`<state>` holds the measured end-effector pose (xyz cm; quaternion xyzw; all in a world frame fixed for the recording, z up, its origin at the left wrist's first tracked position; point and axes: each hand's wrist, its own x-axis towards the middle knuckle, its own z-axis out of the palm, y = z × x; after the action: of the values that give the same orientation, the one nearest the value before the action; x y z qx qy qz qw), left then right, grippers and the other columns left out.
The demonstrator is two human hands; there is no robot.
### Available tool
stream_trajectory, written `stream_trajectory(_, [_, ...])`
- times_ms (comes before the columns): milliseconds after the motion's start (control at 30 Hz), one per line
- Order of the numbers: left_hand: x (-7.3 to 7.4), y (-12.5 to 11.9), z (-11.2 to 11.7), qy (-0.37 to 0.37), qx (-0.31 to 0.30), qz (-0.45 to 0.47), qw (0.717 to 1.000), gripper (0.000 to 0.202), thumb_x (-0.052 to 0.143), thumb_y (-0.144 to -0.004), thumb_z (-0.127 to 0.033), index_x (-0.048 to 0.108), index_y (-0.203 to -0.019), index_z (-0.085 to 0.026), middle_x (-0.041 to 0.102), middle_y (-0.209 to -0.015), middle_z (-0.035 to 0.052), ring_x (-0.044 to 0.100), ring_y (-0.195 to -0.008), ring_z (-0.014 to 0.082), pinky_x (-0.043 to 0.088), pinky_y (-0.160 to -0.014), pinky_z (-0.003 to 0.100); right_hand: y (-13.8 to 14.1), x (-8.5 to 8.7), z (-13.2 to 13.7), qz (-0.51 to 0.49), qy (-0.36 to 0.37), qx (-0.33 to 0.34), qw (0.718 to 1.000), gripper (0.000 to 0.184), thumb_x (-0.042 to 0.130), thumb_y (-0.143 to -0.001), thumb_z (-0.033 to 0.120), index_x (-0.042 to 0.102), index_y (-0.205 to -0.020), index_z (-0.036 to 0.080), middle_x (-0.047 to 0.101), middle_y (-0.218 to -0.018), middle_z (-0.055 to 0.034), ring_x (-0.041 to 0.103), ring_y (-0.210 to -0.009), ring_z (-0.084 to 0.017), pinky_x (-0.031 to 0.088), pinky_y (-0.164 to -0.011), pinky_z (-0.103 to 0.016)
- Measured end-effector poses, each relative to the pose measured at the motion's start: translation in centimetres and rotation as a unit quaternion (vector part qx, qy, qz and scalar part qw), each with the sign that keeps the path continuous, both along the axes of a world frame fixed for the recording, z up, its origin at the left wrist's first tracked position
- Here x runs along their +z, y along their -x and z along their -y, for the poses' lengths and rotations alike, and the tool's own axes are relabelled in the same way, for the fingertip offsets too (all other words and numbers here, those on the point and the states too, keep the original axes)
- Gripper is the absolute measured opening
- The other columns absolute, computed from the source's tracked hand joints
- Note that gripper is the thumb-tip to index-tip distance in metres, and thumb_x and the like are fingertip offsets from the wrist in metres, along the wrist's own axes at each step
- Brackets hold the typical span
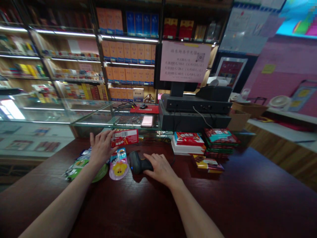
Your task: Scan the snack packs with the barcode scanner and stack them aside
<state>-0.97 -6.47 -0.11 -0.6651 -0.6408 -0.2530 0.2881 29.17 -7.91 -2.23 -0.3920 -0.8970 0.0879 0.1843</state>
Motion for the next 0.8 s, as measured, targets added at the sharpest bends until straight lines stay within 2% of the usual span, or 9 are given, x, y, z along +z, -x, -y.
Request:
stream_trajectory(233, [-0.3,0.2,-0.1,0.003,-0.008,0.000,1.000,0.071,0.070,-0.080,-0.023,0.043,-0.145,-0.019,0.056,-0.139,0.0138,0.046,-0.129,0.0339,0.008,-0.121,0.064,0.2,1.2,0.3,-0.048,-0.021,-0.002,0.999,0.055,0.068,-0.091,0.037,0.050,-0.141,0.024,0.064,-0.124,-0.0089,0.059,-0.113,-0.025,0.039,-0.097,-0.039])
stream_trajectory(500, [-0.5,-0.2,-0.2,0.007,-0.023,0.006,1.000,0.076,0.072,-0.078,-0.022,0.040,-0.147,-0.022,0.055,-0.141,0.0138,0.046,-0.131,0.0347,0.008,-0.121,0.064,0.4,2.7,1.1,-0.116,0.011,-0.007,0.993,0.045,0.065,-0.092,0.039,0.055,-0.134,0.026,0.065,-0.122,-0.0076,0.059,-0.111,-0.025,0.041,-0.094,-0.038])
stream_trajectory(800, [-0.4,-0.2,-0.1,0.005,-0.025,0.011,1.000,0.075,0.070,-0.079,-0.021,0.040,-0.148,-0.022,0.055,-0.140,0.0133,0.046,-0.130,0.0337,0.008,-0.122,0.063,0.4,2.8,1.2,-0.122,0.018,-0.006,0.992,0.043,0.065,-0.092,0.038,0.056,-0.132,0.026,0.065,-0.120,-0.0070,0.059,-0.109,-0.025,0.040,-0.093,-0.038])
